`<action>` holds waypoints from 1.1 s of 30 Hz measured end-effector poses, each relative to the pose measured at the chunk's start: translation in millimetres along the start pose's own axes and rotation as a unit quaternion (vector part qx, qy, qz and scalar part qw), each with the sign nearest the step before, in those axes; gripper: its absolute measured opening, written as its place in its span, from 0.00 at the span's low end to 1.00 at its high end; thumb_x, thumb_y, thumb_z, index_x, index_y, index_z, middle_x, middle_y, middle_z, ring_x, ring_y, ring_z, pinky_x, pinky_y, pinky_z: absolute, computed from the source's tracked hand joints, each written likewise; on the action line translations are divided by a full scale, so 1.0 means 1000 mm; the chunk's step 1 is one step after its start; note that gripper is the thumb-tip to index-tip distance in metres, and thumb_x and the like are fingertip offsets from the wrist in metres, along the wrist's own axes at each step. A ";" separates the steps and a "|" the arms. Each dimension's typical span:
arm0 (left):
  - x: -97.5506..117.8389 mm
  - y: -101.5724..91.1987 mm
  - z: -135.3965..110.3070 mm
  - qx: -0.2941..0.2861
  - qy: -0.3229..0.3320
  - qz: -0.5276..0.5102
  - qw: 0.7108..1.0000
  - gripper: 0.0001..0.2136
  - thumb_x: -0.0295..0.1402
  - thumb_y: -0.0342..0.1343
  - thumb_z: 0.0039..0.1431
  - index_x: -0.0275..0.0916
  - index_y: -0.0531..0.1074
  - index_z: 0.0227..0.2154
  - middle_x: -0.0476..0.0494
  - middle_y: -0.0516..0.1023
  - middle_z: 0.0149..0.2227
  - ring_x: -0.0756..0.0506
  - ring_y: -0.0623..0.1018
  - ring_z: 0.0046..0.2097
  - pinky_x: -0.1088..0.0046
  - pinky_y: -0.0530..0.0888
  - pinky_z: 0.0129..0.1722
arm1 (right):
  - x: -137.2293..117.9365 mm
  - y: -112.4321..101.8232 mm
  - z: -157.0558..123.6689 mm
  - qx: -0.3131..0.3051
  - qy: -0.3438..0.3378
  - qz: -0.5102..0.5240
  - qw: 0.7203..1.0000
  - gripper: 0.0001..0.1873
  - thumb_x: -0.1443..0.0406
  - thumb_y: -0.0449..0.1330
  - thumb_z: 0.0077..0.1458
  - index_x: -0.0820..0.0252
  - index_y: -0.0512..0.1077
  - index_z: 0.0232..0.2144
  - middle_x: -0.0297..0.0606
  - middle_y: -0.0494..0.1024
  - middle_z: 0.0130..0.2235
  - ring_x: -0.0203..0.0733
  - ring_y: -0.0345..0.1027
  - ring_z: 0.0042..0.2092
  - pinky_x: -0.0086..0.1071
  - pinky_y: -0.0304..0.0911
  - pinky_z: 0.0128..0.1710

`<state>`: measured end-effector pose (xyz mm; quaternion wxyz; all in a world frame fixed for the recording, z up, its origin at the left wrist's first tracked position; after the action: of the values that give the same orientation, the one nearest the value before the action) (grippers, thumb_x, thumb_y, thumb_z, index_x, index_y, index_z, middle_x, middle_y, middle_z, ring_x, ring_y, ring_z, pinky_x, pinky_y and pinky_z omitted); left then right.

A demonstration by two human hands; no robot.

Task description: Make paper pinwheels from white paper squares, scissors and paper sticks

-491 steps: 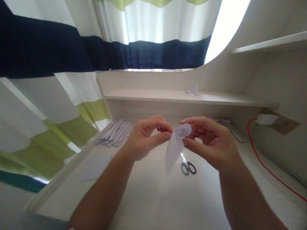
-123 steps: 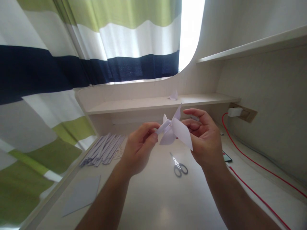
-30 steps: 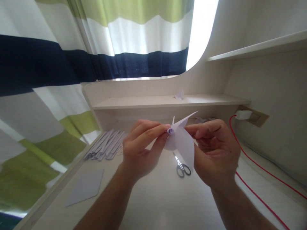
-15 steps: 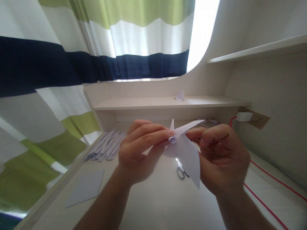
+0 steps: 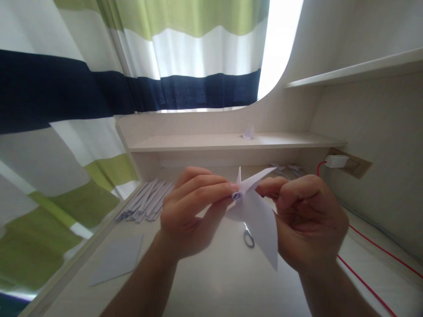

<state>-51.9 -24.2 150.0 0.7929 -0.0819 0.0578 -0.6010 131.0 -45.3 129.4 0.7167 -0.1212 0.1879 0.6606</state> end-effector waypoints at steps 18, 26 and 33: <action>0.006 0.001 -0.001 0.016 0.020 0.025 0.999 0.15 0.20 0.70 0.58 0.42 0.82 0.46 0.45 0.88 0.40 0.44 0.84 0.39 0.64 0.83 0.39 | 0.001 0.000 -0.002 0.029 0.027 -0.006 0.999 0.16 0.75 0.71 0.54 0.52 0.70 0.33 0.35 0.84 0.38 0.44 0.79 0.39 0.38 0.76 0.36; 0.007 0.006 -0.001 0.012 0.050 0.070 0.996 0.13 0.21 0.68 0.60 0.39 0.82 0.46 0.43 0.88 0.39 0.44 0.85 0.39 0.64 0.83 0.41 | 0.002 0.002 -0.003 0.039 0.053 -0.014 0.998 0.20 0.79 0.72 0.50 0.54 0.67 0.31 0.34 0.81 0.36 0.42 0.78 0.38 0.34 0.75 0.36; 0.005 0.013 -0.004 -0.003 0.012 0.082 0.997 0.10 0.21 0.66 0.62 0.40 0.82 0.44 0.42 0.88 0.39 0.44 0.84 0.40 0.63 0.82 0.43 | 0.008 0.004 -0.005 0.051 0.079 -0.010 0.996 0.21 0.78 0.74 0.48 0.54 0.67 0.29 0.32 0.80 0.35 0.37 0.76 0.35 0.29 0.73 0.34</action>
<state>-39.1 -25.5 143.7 0.8383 -0.0721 0.0761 -0.5350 126.5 -40.4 121.6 0.7114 -0.1383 0.2762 0.6312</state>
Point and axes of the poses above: each hand's wrist, its own z-axis towards the middle knuckle, its own y-axis out of the palm, x = y × z, the point moved 4 cm from there along z, towards the middle knuckle
